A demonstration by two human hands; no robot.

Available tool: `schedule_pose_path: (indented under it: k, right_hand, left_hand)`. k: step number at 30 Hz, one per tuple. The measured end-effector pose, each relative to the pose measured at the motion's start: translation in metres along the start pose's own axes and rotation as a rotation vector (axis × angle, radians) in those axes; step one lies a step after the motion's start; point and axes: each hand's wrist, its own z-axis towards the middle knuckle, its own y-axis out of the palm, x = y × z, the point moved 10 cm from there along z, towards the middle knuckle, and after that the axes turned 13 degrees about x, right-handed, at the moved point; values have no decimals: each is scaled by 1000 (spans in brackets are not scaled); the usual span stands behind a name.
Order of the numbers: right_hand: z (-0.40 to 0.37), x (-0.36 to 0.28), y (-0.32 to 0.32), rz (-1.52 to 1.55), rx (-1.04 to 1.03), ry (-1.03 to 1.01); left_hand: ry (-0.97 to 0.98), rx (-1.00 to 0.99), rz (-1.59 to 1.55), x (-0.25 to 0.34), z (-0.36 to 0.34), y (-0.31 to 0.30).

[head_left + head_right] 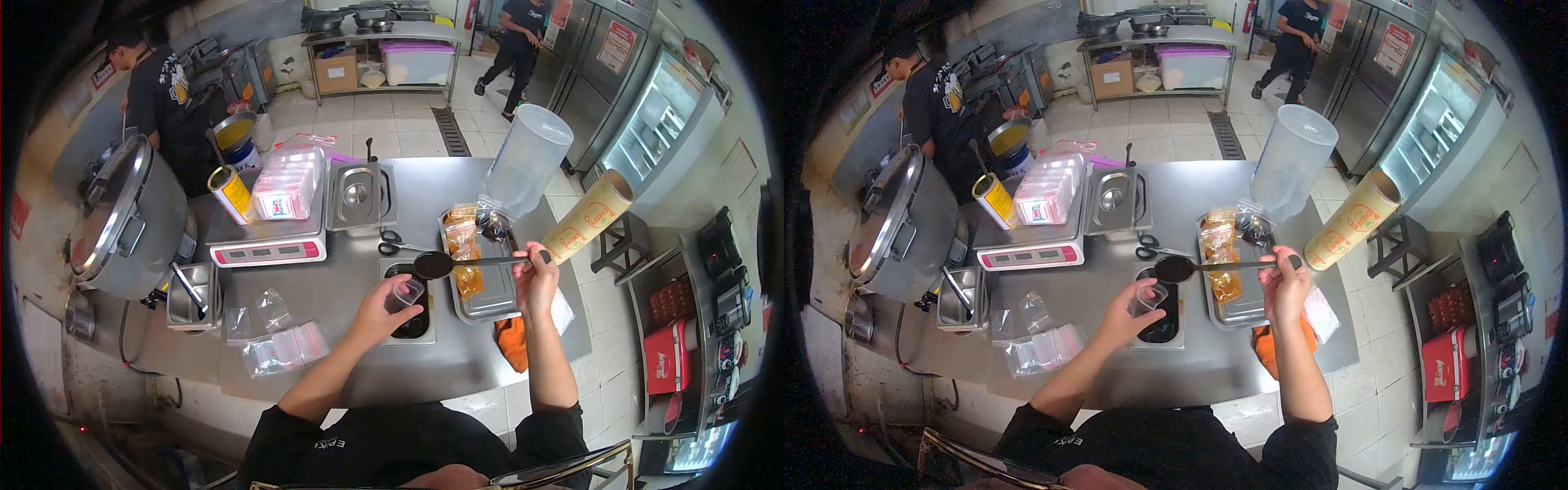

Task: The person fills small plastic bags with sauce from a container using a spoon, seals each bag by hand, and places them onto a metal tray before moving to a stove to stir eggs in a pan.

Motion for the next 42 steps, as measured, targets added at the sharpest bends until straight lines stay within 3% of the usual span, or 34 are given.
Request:
schedule_pose_path:
  k: [21, 29, 33, 35, 39, 42]
  right_hand:
    - [-67, -96, 115, -300, -467, -455]
    - [-119, -137, 140, -315, -677, -800]
    - [-108, -121, 126, -306, -595, -774]
    - [-84, -103, 104, -176, -427, -570]
    - [-57, -70, 59, -80, -188, -386]
    - [-65, -61, 29, -55, -109, -460]
  left_hand:
    - [-39, 62, -136, 11, 21, 3]
    - [128, 103, -20, 39, 31, -8]
    - [131, 122, -64, 32, 31, -8]
    - [90, 91, -91, 25, 28, -5]
    - [105, 99, -107, 21, 21, -10]
    - [193, 115, -112, 26, 16, -21]
